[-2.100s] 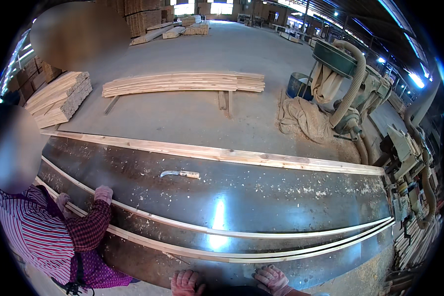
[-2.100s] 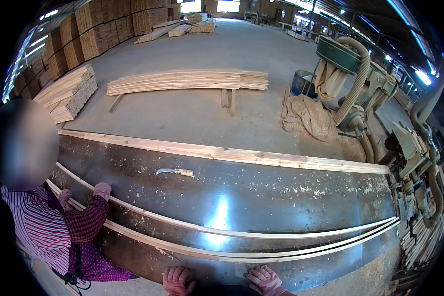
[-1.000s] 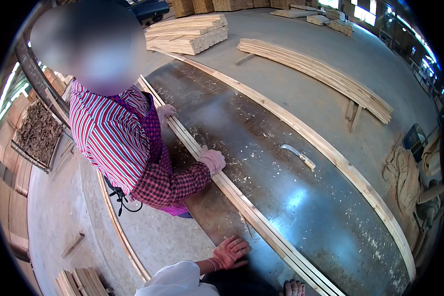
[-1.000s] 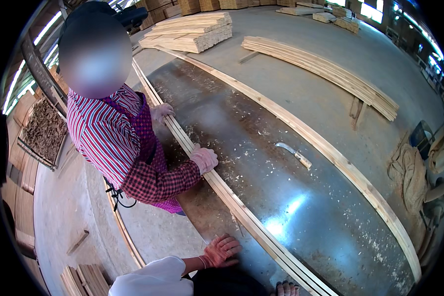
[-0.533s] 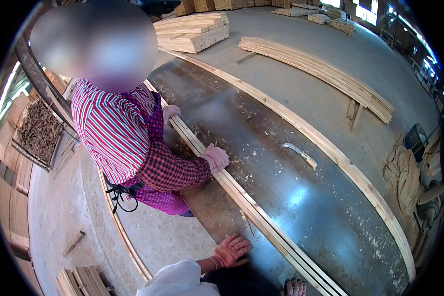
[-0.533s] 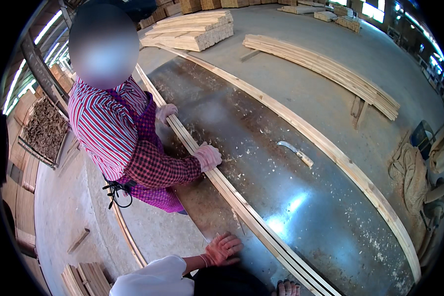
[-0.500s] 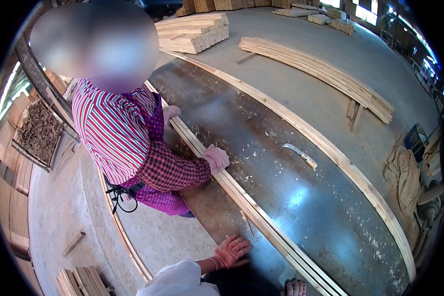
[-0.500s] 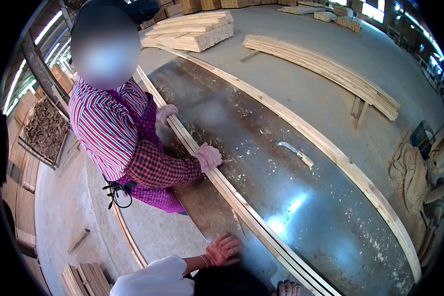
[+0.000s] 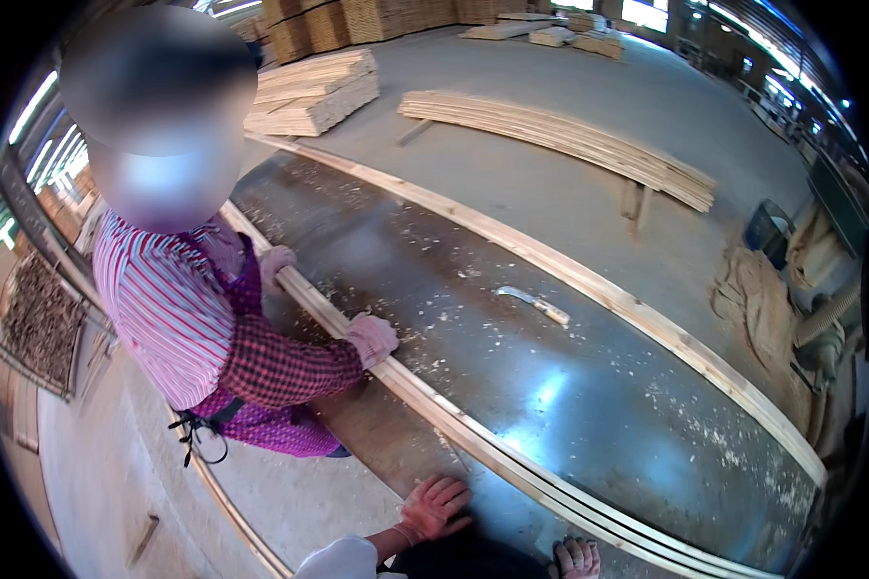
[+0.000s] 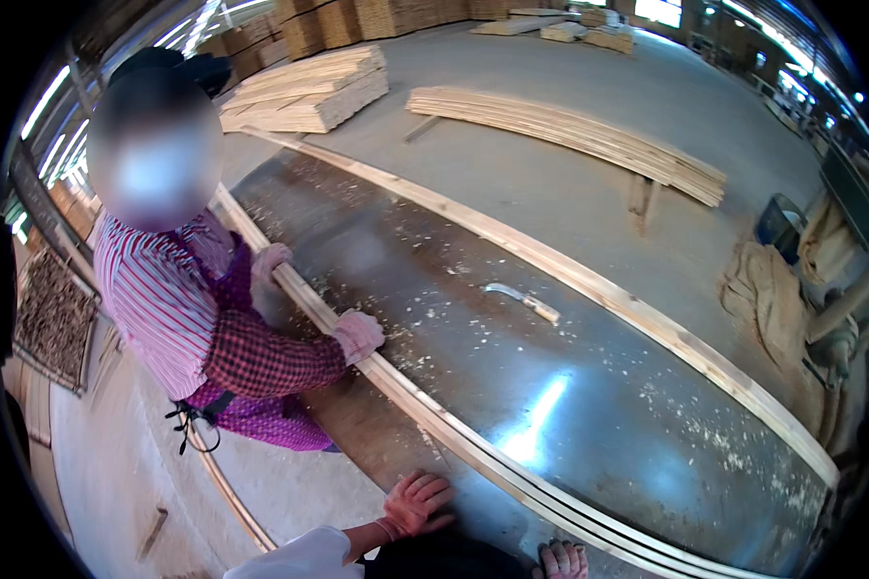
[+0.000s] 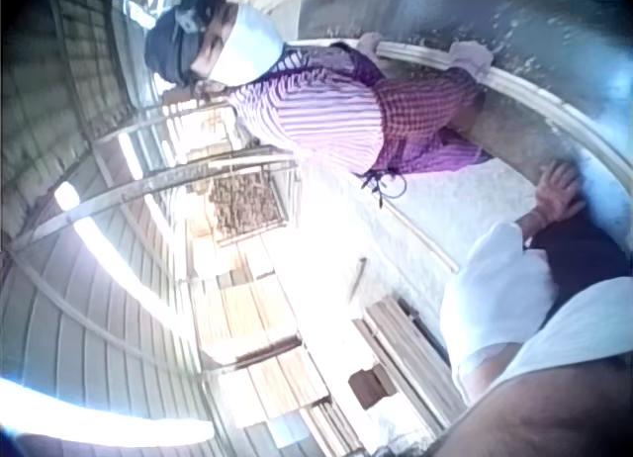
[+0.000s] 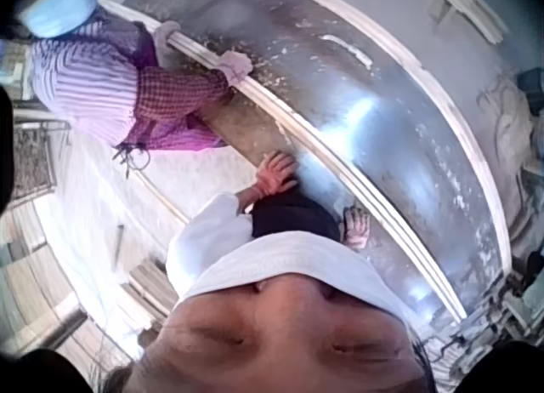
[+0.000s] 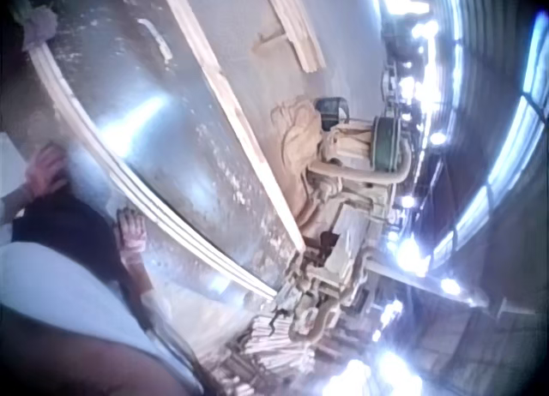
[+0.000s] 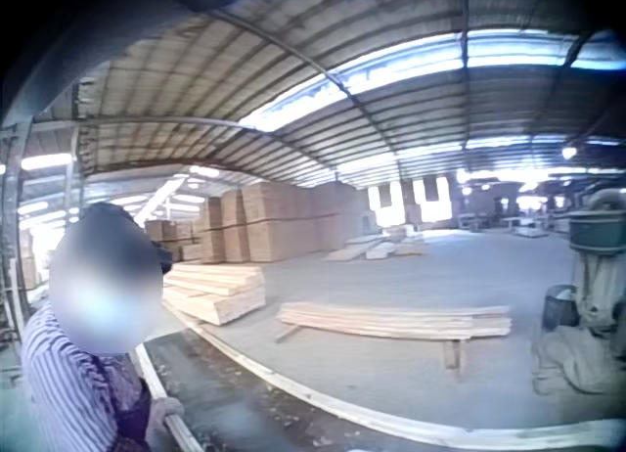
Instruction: The person feeds wood strips into a machine and then works with another person to align and move the processed strips on a workbench.
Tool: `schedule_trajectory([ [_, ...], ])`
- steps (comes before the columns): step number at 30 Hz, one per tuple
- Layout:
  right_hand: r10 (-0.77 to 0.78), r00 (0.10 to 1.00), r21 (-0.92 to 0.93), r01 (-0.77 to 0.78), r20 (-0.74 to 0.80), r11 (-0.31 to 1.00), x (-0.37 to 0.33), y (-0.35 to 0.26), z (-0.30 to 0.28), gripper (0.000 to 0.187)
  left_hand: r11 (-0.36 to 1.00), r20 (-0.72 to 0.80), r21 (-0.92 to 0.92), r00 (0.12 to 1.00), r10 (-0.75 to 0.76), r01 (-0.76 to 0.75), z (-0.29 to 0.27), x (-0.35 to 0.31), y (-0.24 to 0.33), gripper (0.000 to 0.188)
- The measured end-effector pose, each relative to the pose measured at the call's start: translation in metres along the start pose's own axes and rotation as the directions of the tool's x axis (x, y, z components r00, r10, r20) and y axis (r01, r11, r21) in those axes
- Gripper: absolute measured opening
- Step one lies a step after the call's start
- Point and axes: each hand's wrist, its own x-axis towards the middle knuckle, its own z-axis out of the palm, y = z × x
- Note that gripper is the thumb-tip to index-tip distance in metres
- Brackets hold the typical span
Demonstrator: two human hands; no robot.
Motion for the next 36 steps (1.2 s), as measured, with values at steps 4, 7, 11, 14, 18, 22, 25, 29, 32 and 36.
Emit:
schedule_trajectory([
  [4, 0.018, 0.998, 0.045, -0.02, 0.056, 0.999, 0.005, 0.001, -0.006, 0.055, 1.0, 0.005, -0.012, 1.0, -0.015, 0.015, 0.003, -0.002, 0.0, 0.061],
  [7, 0.048, 0.998, 0.014, -0.048, 0.051, 0.999, 0.004, -0.002, -0.004, 0.054, 1.0, -0.019, -0.027, 1.0, -0.015, 0.015, 0.003, -0.001, 0.002, 0.059],
  [11, 0.064, 0.998, 0.024, -0.065, 0.008, 0.998, -0.001, -0.002, -0.005, 0.053, 1.0, -0.011, -0.023, 1.0, 0.01, -0.01, 0.005, 0.004, 0.001, 0.06],
  [14, 0.068, 0.997, 0.032, -0.069, 0.033, 0.997, 0.004, -0.006, -0.013, 0.054, 1.0, -0.003, 0.003, 1.0, 0.015, -0.015, 0.008, -0.001, 0.0, 0.062],
  [18, -0.055, 0.998, -0.023, 0.056, 0.042, 0.998, 0.015, 0.007, -0.009, 0.052, 1.0, -0.012, 0.01, 1.0, 0.007, -0.007, 0.001, -0.005, 0.001, 0.062],
  [22, 0.032, 0.997, -0.015, -0.031, 0.07, 0.999, 0.011, 0.002, -0.013, 0.045, 0.998, 0.001, 0.014, 0.998, 0.056, -0.056, 0.008, 0.0, -0.002, 0.062],
  [25, 0.001, 0.997, -0.01, 0.0, 0.074, 1.0, 0.0, 0.007, -0.007, 0.048, 0.995, -0.036, 0.054, 0.995, 0.088, -0.086, 0.0, 0.013, 0.009, 0.056],
  [29, -0.044, 0.999, 0.001, 0.044, -0.028, 0.999, -0.004, 0.019, 0.011, 0.045, 0.995, -0.021, 0.095, 1.0, 0.015, -0.013, 0.007, -0.017, 0.001, 0.06],
  [32, -0.051, 0.999, 0.045, 0.05, 0.016, 0.998, -0.015, 0.028, 0.022, 0.048, 0.994, 0.021, 0.109, 1.0, 0.021, -0.023, 0.001, -0.013, 0.009, 0.06],
  [36, 0.096, 0.995, 0.112, -0.093, -0.017, 0.989, -0.023, 0.019, 0.023, 0.041, 0.985, 0.146, 0.168, 0.989, 0.003, -0.028, -0.003, -0.005, 0.017, 0.06],
])
